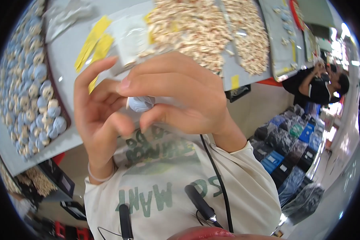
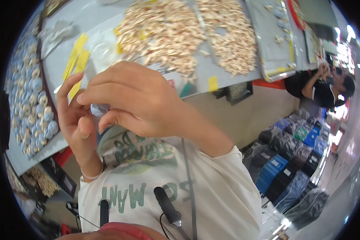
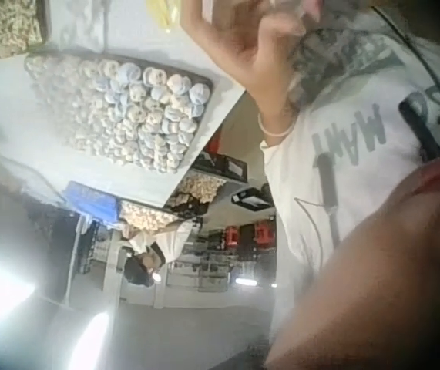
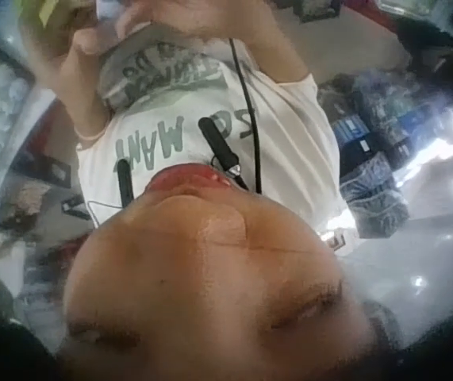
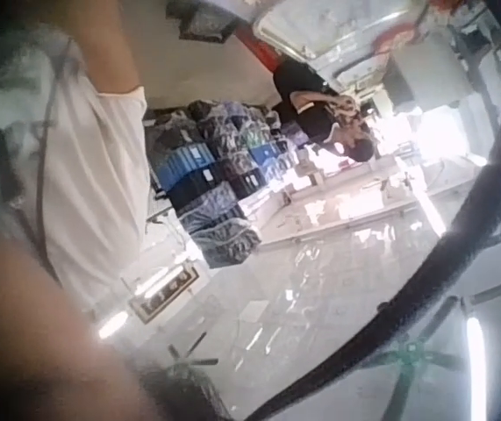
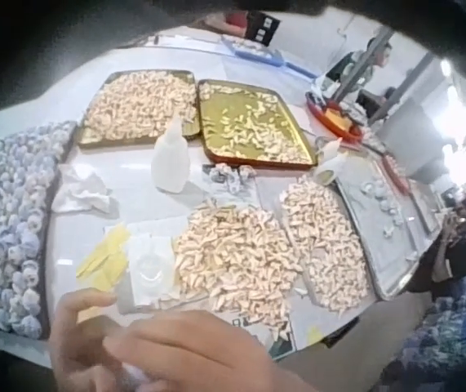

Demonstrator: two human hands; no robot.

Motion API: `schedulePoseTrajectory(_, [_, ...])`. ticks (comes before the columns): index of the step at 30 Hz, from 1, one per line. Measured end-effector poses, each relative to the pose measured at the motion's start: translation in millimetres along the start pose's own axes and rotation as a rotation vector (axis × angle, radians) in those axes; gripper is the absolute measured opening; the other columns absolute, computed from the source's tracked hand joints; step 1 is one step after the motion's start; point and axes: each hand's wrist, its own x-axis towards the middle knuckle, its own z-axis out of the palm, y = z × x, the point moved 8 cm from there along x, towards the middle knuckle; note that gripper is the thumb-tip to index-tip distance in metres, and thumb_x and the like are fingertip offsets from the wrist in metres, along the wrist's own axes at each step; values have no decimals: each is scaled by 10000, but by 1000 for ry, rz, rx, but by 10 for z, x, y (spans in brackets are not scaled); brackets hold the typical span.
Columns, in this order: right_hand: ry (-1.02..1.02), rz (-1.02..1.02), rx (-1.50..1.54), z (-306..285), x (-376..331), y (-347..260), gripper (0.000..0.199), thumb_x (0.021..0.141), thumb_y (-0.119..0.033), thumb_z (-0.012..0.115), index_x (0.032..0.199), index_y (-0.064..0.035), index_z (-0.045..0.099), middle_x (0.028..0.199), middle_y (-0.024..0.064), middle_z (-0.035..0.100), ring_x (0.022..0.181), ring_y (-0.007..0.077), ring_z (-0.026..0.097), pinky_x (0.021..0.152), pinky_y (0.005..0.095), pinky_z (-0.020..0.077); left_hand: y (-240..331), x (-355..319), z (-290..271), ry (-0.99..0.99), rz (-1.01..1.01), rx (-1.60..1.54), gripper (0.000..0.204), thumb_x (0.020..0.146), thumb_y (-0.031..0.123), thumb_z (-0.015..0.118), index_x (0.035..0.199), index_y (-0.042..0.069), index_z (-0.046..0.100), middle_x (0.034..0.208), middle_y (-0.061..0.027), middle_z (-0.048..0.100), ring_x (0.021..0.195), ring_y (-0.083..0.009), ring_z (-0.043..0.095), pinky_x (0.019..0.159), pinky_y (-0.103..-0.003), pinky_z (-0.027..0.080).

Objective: The person attaches small hair pieces onto miniature doll heads by hand, selecting pieces from a pile and fitting them onto each head before setting the assembled heads onto a tray.

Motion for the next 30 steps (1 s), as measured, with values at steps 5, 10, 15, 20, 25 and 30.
schedulePoseTrajectory(5, [399, 466, -290, -1488, -397, 326, 306, 673, 31, 626, 969, -11, 561, 901, 46, 592, 772, 122, 551, 681, 246, 439, 11, -63, 47, 21, -49, 270, 434, 778, 68, 577, 1146, -34, 370, 899, -140, 556, 802, -183, 557, 737, -264, 454])
schedulePoseTrajectory(10, [513, 896, -966, -3361, -1353, 715, 335, 699, -64, 576, 1030, -27, 545, 919, 72, 578, 822, 148, 543, 715, 266, 427, -44, -19, 109, 1, -91, 391, 309, 791, 20, 540, 1077, -31, 436, 910, -119, 550, 810, -162, 548, 738, -259, 445])
schedulePoseTrajectory(15, [527, 990, -842, -3627, -1299, 1187, 439, 694, -65, 546, 1130, -57, 496, 1002, 118, 525, 909, 179, 524, 748, 269, 418, -4, -16, 106, 2, -71, 406, 254, 795, 9, 527, 1038, -29, 461, 900, -110, 548, 804, -154, 546, 728, -252, 439])
schedulePoseTrajectory(20, [452, 714, -591, -3247, -848, 1030, 466, 734, -41, 524, 1192, -40, 437, 1164, 113, 452, 978, 193, 495, 814, 287, 404, 269, -71, -78, 48, 7, 281, 209, 798, -12, 507, 1004, -29, 476, 877, -108, 549, 794, -154, 545, 708, -249, 438])
schedulePoseTrajectory(25, [322, 580, -662, -2784, -696, 542, 306, 801, -60, 522, 1105, -31, 506, 1114, 60, 516, 996, 167, 481, 816, 280, 401, 1493, 105, -665, 262, 359, 1082, 194, 840, 87, 494, 991, -32, 513, 974, -107, 557, 844, -164, 545, 747, -244, 422])
schedulePoseTrajectory(30, [230, 493, -688, -2293, -541, 241, 267, 789, -35, 514, 1055, -25, 530, 1093, 82, 514, 984, 183, 484, 772, 280, 408, 1922, 616, -1268, 302, 523, 1920, 325, 877, 306, 433, 1118, 100, 506, 1135, -65, 522, 1031, -229, 497, 826, -336, 412])
